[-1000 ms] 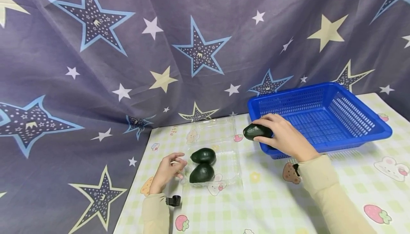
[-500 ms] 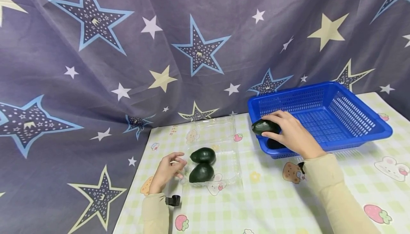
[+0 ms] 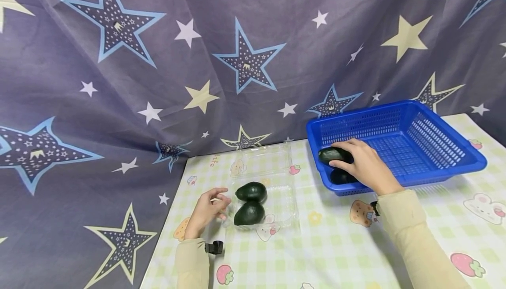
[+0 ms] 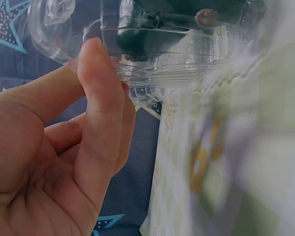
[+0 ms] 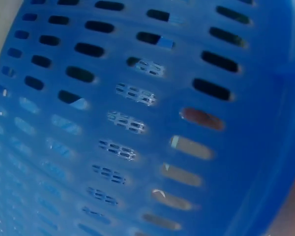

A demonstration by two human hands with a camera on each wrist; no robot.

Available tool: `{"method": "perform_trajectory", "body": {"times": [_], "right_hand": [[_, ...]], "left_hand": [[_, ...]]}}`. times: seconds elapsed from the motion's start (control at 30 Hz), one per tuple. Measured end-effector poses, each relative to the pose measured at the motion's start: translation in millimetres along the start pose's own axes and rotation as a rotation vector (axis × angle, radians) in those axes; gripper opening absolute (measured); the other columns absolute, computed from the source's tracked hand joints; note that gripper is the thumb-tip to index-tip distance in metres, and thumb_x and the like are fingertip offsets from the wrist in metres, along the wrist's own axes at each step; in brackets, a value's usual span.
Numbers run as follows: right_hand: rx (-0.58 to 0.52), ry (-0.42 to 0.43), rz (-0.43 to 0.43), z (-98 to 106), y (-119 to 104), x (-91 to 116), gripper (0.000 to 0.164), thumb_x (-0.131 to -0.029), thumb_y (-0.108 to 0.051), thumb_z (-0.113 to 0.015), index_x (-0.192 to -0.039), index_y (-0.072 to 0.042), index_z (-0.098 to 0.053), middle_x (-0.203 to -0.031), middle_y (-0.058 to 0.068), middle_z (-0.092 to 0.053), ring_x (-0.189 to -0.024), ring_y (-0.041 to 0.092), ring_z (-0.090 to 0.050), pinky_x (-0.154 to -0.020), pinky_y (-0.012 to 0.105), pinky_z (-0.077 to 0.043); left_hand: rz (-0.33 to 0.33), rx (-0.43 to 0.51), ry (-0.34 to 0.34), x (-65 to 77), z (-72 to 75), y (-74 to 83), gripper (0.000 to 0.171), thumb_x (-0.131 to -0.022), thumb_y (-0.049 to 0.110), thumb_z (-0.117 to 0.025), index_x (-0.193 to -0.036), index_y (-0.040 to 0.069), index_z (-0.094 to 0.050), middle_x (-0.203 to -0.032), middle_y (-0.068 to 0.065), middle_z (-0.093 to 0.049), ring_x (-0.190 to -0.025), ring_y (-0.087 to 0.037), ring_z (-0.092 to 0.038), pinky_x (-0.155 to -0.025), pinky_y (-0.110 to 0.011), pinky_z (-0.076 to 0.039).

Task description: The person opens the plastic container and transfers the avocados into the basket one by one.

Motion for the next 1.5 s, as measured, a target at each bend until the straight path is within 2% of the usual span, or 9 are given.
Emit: {"method": "perform_trajectory", "body": {"times": [0.2, 0.43, 0.7, 0.9, 1.17, 1.5], "right_hand": [[-0.011, 0.019, -0.036, -4, 7, 0, 0.051, -0.094, -0.032, -0.070, -0.136, -0.006, -0.059, -0.128, 0.027, -0.057, -0.120, 0.048, -0.051, -0.097, 0.068, -0.044], [-0.002, 0.050, -0.042, -8, 12, -1, 0.049, -0.093, -0.027, -0.071, -0.134, -0.002, -0.060, -0.117, 0.028, -0.061, -0.107, 0.047, -0.056, -0.088, 0.064, -0.048], [0.002, 0.039, -0.049, -14, 14, -5, 0.047, -0.092, -0.022, -0.073, -0.132, -0.001, -0.061, -0.121, 0.030, -0.058, -0.112, 0.049, -0.053, -0.094, 0.067, -0.045], [0.033, 0.006, -0.070, -17, 16, -8, 0.044, -0.092, -0.016, -0.072, -0.131, 0.001, -0.060, -0.123, 0.033, -0.056, -0.113, 0.051, -0.053, -0.096, 0.067, -0.045], [0.084, -0.153, -0.119, -30, 19, -9, 0.039, -0.095, -0.010, -0.066, -0.129, 0.008, -0.059, -0.117, 0.033, -0.057, -0.106, 0.051, -0.057, -0.089, 0.065, -0.050], [0.074, -0.160, -0.161, -33, 21, -9, 0.046, -0.097, -0.014, -0.065, -0.137, 0.006, -0.053, -0.125, 0.034, -0.052, -0.112, 0.051, -0.054, -0.090, 0.067, -0.049]], "left_hand": [[-0.005, 0.005, -0.007, 0.3, -0.6, 1.1, 0.050, -0.094, 0.009, -0.069, -0.138, -0.005, -0.050, -0.103, -0.017, -0.061, -0.056, -0.018, -0.062, -0.053, -0.037, -0.062], [-0.008, 0.000, -0.010, -1.8, -3.8, 5.6, 0.048, -0.093, 0.007, -0.069, -0.137, -0.004, -0.052, -0.101, -0.017, -0.060, -0.056, -0.016, -0.061, -0.052, -0.032, -0.061], [-0.006, -0.002, -0.003, -1.0, -1.3, 6.2, 0.047, -0.093, 0.006, -0.068, -0.137, -0.004, -0.052, -0.101, -0.016, -0.060, -0.062, -0.020, -0.063, -0.052, -0.032, -0.062], [-0.013, -0.006, 0.000, -2.7, -0.9, 5.8, 0.048, -0.093, 0.006, -0.069, -0.137, -0.005, -0.052, -0.100, -0.015, -0.060, -0.064, -0.019, -0.062, -0.052, -0.034, -0.062], [-0.012, -0.011, 0.008, -1.9, -0.2, 3.4, 0.047, -0.093, 0.004, -0.068, -0.137, -0.005, -0.052, -0.099, -0.015, -0.060, -0.062, -0.019, -0.062, -0.050, -0.031, -0.061], [-0.008, -0.012, 0.017, -0.6, 0.4, 0.4, 0.046, -0.093, 0.004, -0.067, -0.137, -0.004, -0.053, -0.099, -0.016, -0.060, -0.065, -0.021, -0.062, -0.050, -0.032, -0.061]]}}
Point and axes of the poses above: each hand's wrist, its own x-axis away from the middle knuckle, its own z-axis out of the back of the hand, y = z × x, the point moved 6 cm from there along -x, towards the middle knuckle
